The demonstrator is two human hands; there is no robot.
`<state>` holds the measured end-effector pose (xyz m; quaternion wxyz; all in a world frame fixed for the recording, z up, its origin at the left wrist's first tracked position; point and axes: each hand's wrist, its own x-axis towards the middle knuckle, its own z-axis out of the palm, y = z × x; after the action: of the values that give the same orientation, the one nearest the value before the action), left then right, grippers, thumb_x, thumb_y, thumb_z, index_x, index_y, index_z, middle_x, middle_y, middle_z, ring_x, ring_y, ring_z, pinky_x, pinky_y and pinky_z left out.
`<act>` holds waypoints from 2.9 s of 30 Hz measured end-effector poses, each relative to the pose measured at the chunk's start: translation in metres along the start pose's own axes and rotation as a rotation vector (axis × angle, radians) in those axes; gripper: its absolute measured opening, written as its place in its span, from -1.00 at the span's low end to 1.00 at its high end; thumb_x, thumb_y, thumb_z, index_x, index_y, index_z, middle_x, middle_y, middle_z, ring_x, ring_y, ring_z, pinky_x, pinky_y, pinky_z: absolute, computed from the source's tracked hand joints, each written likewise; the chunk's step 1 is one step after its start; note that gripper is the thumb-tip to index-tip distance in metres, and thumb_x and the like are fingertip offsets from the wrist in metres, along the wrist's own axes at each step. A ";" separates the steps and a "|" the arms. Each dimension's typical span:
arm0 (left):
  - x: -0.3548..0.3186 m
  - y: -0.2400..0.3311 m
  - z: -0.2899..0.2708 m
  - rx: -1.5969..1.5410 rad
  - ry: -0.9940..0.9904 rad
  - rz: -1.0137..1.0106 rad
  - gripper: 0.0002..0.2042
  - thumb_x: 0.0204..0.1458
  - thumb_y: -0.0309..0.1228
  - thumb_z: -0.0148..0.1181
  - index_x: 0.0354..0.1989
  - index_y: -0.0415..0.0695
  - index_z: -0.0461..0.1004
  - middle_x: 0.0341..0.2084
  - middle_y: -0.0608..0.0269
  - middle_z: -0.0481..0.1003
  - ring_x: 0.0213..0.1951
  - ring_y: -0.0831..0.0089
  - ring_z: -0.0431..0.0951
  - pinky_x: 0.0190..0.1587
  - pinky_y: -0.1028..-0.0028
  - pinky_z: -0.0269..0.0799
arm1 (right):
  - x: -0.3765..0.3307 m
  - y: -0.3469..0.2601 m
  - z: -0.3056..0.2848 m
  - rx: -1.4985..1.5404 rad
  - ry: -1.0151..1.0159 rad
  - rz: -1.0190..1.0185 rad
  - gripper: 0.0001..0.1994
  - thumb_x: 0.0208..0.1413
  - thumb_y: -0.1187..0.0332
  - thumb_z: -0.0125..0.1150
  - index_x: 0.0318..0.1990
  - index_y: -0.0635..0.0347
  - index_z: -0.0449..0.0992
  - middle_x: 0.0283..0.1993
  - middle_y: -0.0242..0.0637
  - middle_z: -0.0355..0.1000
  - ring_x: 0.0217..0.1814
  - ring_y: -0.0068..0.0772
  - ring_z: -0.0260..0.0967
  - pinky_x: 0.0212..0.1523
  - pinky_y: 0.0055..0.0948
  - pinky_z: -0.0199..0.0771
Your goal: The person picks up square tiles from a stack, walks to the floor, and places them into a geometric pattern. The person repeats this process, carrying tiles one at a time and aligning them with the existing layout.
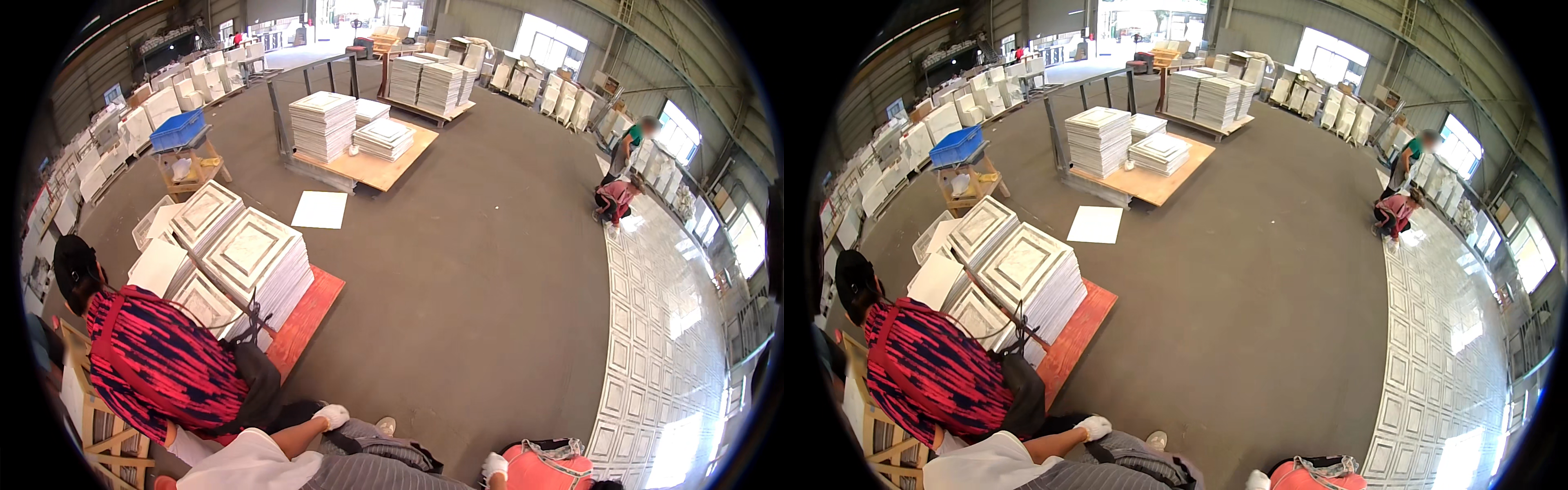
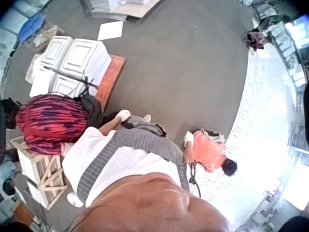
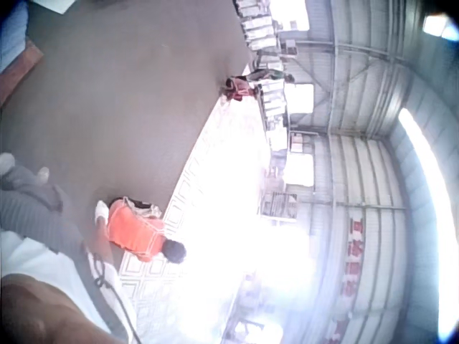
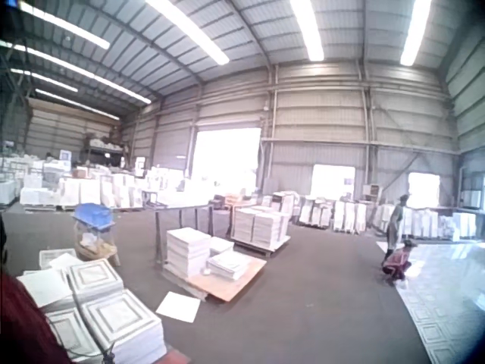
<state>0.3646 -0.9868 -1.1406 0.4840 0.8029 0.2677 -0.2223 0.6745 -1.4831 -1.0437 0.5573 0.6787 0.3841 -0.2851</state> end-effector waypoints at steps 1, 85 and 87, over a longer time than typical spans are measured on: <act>0.004 0.022 -0.005 -0.077 0.046 -0.020 -0.65 -0.03 -0.19 0.00 -0.17 -0.09 0.58 -0.15 0.04 0.55 -0.03 0.10 0.51 0.07 0.27 0.37 | -0.023 0.015 0.016 -0.338 0.075 -0.271 -0.74 0.10 0.30 0.03 -0.08 -0.24 0.55 -0.02 -0.47 0.48 0.10 -0.54 0.39 -0.01 -0.27 0.45; 0.183 0.241 -0.635 -1.577 1.503 -1.363 -0.39 -0.17 -0.18 0.35 0.01 -0.31 0.34 -0.05 -0.10 0.31 0.01 0.10 0.38 0.07 0.28 0.32 | 0.230 0.341 -1.286 0.832 0.377 -0.802 -0.47 0.12 0.11 0.14 0.11 0.36 0.38 0.00 -0.04 0.46 0.04 -0.22 0.40 0.05 -0.37 0.32; 0.198 0.235 -0.630 -1.608 1.616 -1.451 -0.40 -0.18 -0.18 0.36 -0.01 -0.32 0.35 -0.08 -0.07 0.35 -0.02 0.14 0.40 0.03 0.30 0.35 | 0.228 0.340 -1.290 0.843 0.365 -0.794 -0.49 0.11 0.09 0.16 0.06 0.36 0.41 -0.06 -0.08 0.48 -0.01 -0.25 0.41 0.03 -0.36 0.33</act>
<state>0.7279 -0.4711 -0.8354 0.2992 -0.1167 0.8906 0.3221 1.0305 -0.2071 -0.7671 0.0165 0.6838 0.5512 -0.4779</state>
